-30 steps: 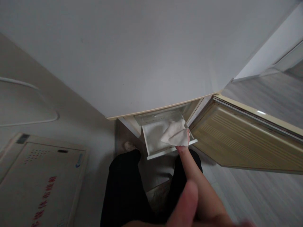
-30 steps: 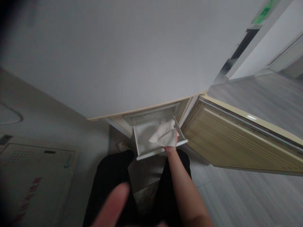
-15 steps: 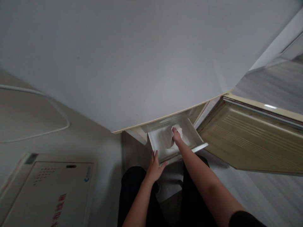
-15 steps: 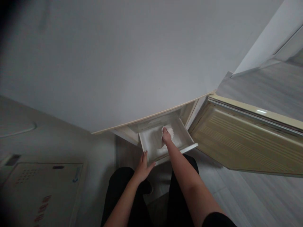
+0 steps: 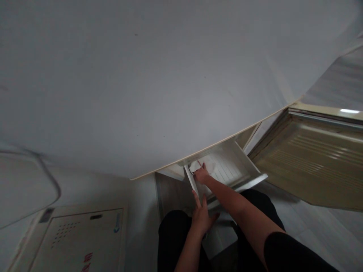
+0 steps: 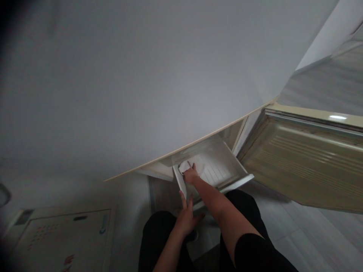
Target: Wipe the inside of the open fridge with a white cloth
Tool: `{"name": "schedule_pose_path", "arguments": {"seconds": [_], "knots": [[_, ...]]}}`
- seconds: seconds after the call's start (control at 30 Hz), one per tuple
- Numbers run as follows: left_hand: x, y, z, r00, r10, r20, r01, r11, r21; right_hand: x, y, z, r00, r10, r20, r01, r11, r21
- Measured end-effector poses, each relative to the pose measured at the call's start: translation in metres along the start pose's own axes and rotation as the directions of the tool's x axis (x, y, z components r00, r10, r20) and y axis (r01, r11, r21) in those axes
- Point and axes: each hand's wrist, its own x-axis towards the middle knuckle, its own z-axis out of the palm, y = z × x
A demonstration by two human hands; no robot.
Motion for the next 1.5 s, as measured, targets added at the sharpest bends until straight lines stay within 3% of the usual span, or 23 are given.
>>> {"name": "schedule_pose_path", "arguments": {"seconds": [0.13, 0.23, 0.37, 0.47, 0.6, 0.67, 0.83, 0.9, 0.97, 1.1, 1.2, 1.3, 1.4, 1.5], "knots": [[0.001, 0.001, -0.001, 1.000, 0.008, 0.006, -0.008, 1.000, -0.019, 0.015, 0.025, -0.017, 0.997, 0.081, 0.010, -0.080, 0.996, -0.043], [0.001, 0.002, -0.002, 1.000, -0.018, 0.015, 0.018, 1.000, 0.012, 0.012, 0.059, -0.039, 0.974, 0.225, -0.036, -0.227, 0.971, -0.070], [0.002, 0.001, -0.002, 0.999, -0.006, 0.033, 0.005, 1.000, 0.030, -0.004, 0.114, -0.069, 0.840, 0.509, -0.185, -0.525, 0.850, -0.046], [0.004, 0.000, -0.001, 0.999, -0.002, 0.043, 0.002, 1.000, 0.017, -0.013, 0.135, -0.077, 0.779, 0.599, -0.186, -0.616, 0.786, -0.051], [0.005, 0.001, 0.000, 0.999, -0.025, 0.042, 0.023, 0.999, 0.038, -0.009, 0.117, -0.064, 0.787, 0.599, -0.147, -0.611, 0.790, -0.048], [0.005, 0.004, 0.000, 0.998, -0.047, 0.033, 0.044, 0.997, 0.067, -0.002, 0.093, -0.052, 0.827, 0.553, -0.102, -0.561, 0.825, -0.065], [0.005, 0.012, -0.001, 0.997, -0.068, 0.025, 0.065, 0.991, 0.120, 0.007, 0.026, -0.015, 0.983, 0.185, -0.004, -0.184, 0.975, -0.126], [0.007, 0.013, 0.001, 0.997, -0.083, 0.010, 0.080, 0.986, 0.148, 0.007, 0.007, -0.001, 0.998, 0.059, -0.001, -0.058, 0.990, -0.128], [0.009, 0.014, 0.003, 0.995, -0.096, -0.002, 0.095, 0.980, 0.176, 0.005, -0.002, 0.008, 1.000, 0.009, 0.004, -0.008, 0.991, -0.132], [0.011, 0.015, 0.003, 0.994, -0.108, -0.012, 0.108, 0.977, 0.183, 0.001, 0.014, -0.002, 0.999, 0.000, 0.046, 0.006, 0.991, -0.130], [0.009, 0.017, 0.001, 0.997, -0.079, -0.002, 0.078, 0.981, 0.180, -0.003, 0.046, -0.030, 0.983, 0.180, 0.035, -0.177, 0.982, -0.072], [0.007, 0.018, -0.002, 0.999, -0.053, 0.001, 0.052, 0.983, 0.177, -0.013, 0.082, -0.059, 0.914, 0.402, -0.053, -0.392, 0.910, 0.136], [0.007, 0.018, -0.002, 0.998, -0.069, 0.000, 0.067, 0.978, 0.195, -0.028, 0.109, -0.078, 0.828, 0.533, -0.173, -0.437, 0.807, 0.398], [0.008, 0.017, -0.002, 0.997, -0.072, 0.013, 0.068, 0.975, 0.212, -0.036, 0.118, -0.083, 0.780, 0.609, -0.144, -0.505, 0.748, 0.431]]}}
